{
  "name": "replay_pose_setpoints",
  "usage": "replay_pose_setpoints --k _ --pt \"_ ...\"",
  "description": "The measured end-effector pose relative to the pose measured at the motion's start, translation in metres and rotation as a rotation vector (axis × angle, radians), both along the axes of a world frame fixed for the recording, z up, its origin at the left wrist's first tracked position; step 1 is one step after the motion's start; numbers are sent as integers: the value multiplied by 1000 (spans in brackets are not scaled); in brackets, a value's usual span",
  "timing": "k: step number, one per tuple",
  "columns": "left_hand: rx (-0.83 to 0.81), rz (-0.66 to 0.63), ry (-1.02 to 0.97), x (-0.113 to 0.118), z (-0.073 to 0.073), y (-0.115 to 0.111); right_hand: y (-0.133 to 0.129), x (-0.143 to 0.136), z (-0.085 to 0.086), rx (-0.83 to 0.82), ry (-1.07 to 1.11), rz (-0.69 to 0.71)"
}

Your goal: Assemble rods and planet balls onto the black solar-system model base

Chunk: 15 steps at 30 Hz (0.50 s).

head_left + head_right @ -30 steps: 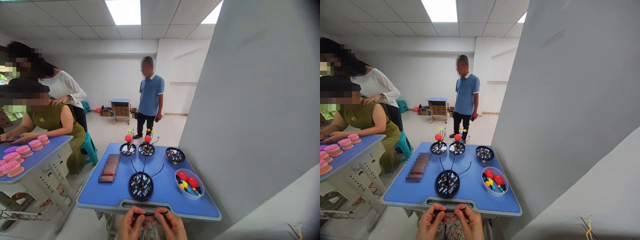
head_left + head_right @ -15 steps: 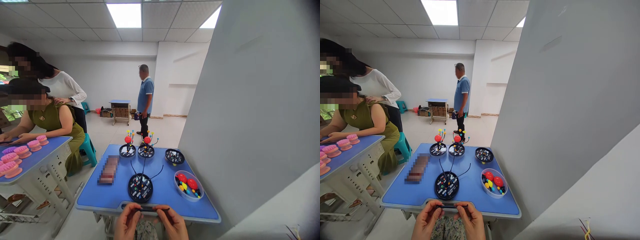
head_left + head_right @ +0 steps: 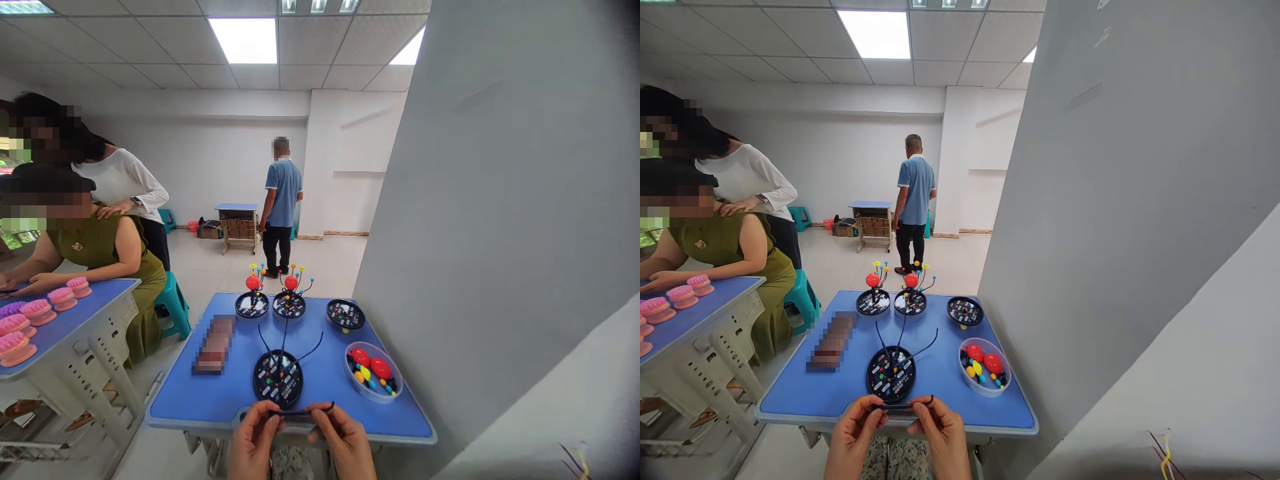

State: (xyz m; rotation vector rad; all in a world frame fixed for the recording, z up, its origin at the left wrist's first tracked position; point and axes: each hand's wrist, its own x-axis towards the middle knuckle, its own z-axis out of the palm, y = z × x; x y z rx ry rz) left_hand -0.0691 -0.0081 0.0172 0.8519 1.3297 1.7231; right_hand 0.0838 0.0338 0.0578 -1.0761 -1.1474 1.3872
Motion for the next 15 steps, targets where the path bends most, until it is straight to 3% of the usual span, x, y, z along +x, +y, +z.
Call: replay_pose_setpoints --k 15 --pt "-2 -45 30 -3 -11 5 2 1 -6 8 26 4"
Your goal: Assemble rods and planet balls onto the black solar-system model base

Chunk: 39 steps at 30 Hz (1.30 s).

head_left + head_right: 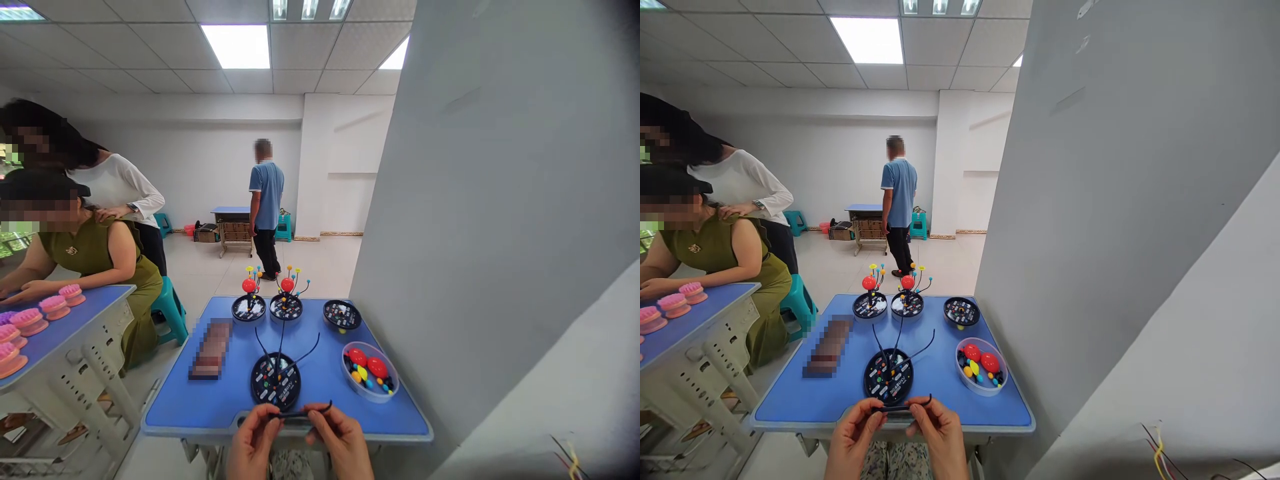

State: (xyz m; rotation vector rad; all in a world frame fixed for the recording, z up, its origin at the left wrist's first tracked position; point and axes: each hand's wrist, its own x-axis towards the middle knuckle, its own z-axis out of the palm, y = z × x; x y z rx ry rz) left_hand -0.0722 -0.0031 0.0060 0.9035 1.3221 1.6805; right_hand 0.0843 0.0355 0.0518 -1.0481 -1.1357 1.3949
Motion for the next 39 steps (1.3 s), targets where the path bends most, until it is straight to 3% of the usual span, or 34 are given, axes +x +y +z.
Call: replay_pose_setpoints --k 6,13,22,26,39 --pt "-63 -64 192 -14 3 18 12 -2 5 22 1 35" --pt "-2 60 41 -10 15 33 20 -3 6 -28 134 54" --pt "31 195 148 -10 31 80 8 2 -24 -37 101 43" --pt "25 189 158 -4 29 85 7 5 -32 -56 102 30" --pt "30 171 101 -5 16 91 6 3 -32 -73 103 34"
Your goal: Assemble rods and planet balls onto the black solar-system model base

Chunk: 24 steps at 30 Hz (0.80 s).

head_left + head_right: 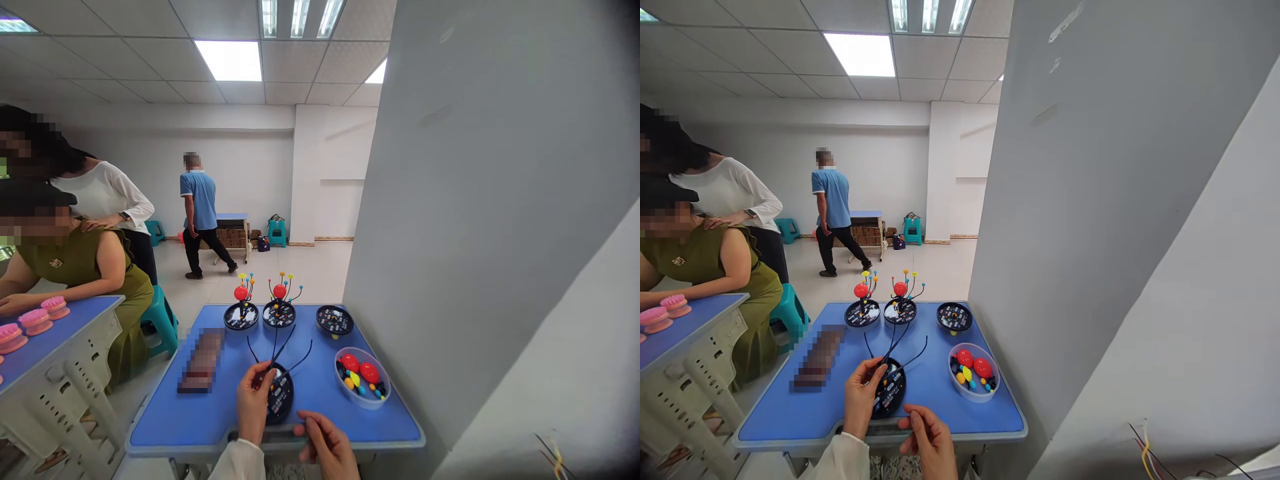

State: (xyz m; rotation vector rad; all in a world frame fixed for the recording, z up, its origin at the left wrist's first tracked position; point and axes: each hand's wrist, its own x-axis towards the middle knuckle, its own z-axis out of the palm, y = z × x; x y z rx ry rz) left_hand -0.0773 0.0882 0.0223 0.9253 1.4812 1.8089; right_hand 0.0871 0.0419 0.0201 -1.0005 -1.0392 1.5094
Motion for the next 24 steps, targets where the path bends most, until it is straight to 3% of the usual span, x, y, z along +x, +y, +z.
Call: replay_pose_setpoints --k 6,11,16,20,24 --pt "5 -70 -39 -3 4 -1 0 0 4 -8 -19 2" --pt "8 -101 -56 -5 5 -1 9 -4 14 85 -73 3" --pt "4 -83 -41 -4 5 0 32 -15 20 314 -180 -25" --pt "24 -83 -30 -4 8 -1 51 -29 15 537 -298 33" --pt "41 -98 -10 -4 10 -1 61 -44 9 639 -344 43"
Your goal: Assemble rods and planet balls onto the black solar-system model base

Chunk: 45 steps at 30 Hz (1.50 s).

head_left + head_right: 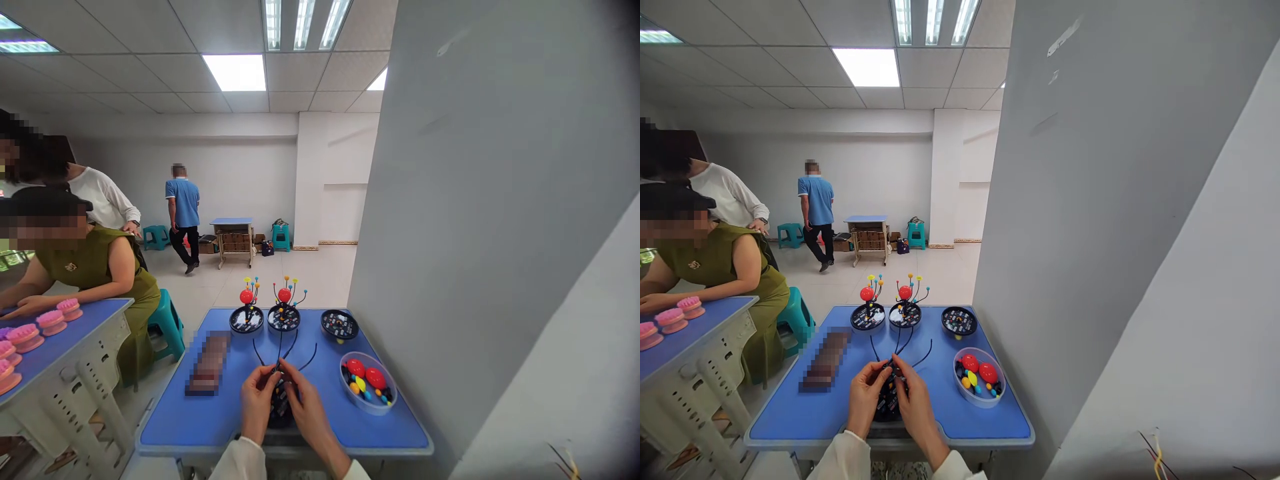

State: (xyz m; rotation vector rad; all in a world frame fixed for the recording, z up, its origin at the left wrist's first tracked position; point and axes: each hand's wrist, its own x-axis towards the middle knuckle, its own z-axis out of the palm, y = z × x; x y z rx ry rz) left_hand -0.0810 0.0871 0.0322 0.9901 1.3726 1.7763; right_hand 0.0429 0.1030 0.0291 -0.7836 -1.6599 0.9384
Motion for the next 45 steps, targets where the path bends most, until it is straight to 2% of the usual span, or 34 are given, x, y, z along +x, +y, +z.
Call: replay_pose_setpoints --k 5,12,17,20,25,28,34,39,45 --pt "18 -11 54 0 -1 -2 2 -8 -5 138 -74 -63" --pt "38 52 231 1 -1 -12 7 -1 -19 273 -200 -72" --pt "16 116 365 0 -10 -9 22 1 -36 361 -327 -52" --pt "-2 130 420 -1 -15 -9 26 3 -40 417 -397 -76" --pt "-28 116 466 -5 -18 -9 19 6 -33 464 -547 -129" --pt "-35 92 476 -7 -20 -10 13 4 -25 480 -612 -224" --pt "-62 60 497 -7 -25 -9 2 4 -16 477 -599 -301" --pt "-72 44 511 -6 -29 -7 -9 29 -21 423 -629 -325" --pt "-58 15 527 -8 -35 -6 -14 50 -24 340 -754 -277"
